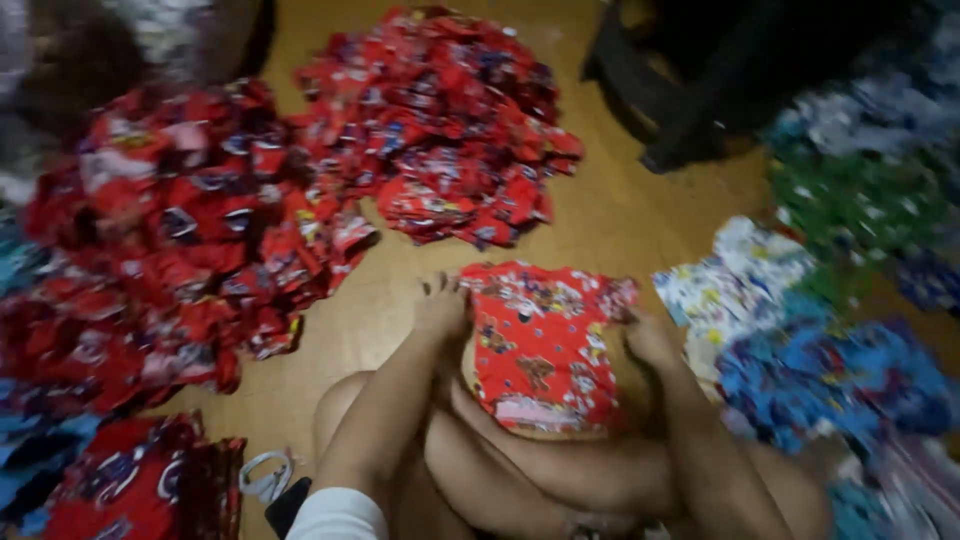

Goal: Sorting, trimming loose threads with scissors, and folding small printed garments in a factory setting.

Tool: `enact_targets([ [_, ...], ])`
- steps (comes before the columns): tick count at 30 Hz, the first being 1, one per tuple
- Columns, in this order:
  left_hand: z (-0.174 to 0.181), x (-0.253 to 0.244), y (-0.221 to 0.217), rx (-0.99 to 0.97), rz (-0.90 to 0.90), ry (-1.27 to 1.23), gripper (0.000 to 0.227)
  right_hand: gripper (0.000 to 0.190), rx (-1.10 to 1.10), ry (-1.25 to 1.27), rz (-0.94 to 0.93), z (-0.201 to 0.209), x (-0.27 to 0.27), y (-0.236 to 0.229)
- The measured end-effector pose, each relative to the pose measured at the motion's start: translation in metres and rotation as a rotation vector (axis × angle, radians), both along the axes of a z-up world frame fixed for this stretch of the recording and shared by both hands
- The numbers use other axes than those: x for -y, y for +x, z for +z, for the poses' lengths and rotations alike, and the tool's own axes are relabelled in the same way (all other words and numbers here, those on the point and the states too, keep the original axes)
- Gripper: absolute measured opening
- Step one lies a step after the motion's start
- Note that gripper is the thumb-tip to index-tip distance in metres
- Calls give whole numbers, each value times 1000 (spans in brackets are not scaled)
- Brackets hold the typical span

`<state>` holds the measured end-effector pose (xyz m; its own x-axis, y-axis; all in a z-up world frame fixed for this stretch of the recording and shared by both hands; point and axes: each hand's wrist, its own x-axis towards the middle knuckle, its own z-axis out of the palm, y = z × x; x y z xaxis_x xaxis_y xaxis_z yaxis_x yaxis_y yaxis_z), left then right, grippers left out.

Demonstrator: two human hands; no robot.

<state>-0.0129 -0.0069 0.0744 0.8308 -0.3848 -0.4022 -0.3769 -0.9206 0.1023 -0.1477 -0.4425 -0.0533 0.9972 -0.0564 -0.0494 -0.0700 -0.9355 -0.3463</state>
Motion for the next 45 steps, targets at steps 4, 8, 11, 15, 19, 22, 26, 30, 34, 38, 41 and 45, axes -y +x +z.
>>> enact_targets([
  [4, 11, -16, 40, 137, 297, -313, 44, 39, -246, 8, -372, -4, 21, 12],
  [8, 7, -27, 98, 678, 400, -544, 28, 39, -250, 125, -458, 73, -19, 4],
  [11, -59, -41, 171, 883, 277, -176, 19, 34, -235, 100, -481, 116, -47, 2],
  [15, 63, -54, 181, 873, 279, -693, 19, 28, -139, 132, -448, 176, -69, -7],
  [19, 235, -51, 141, 807, 177, -1191, 17, 26, 75, 520, -450, 205, -86, -13],
  [22, 311, -48, 99, 745, -8, -1346, 13, 20, 163, 787, -433, 194, -86, -18],
  [26, 401, -46, 11, 730, -157, -1596, 25, 20, 170, 1023, -477, 175, -101, -36],
  [30, 449, -63, -88, 579, -199, -1707, 18, 29, 53, 1230, -598, 181, -135, -61],
  [34, 434, -117, -170, 628, 39, -1540, 22, 31, 81, 1207, -499, 182, -152, -78],
  [38, 298, -202, -190, 646, 523, -1629, 17, 24, 130, 1040, -506, 193, -167, -98],
  [41, 247, -227, -187, 61, 1458, -1883, 26, 24, 118, 1093, -434, 170, -162, -99],
  [45, 151, -246, -237, 339, 824, -771, 40, 19, 94, 1142, -363, 201, -205, -122],
])
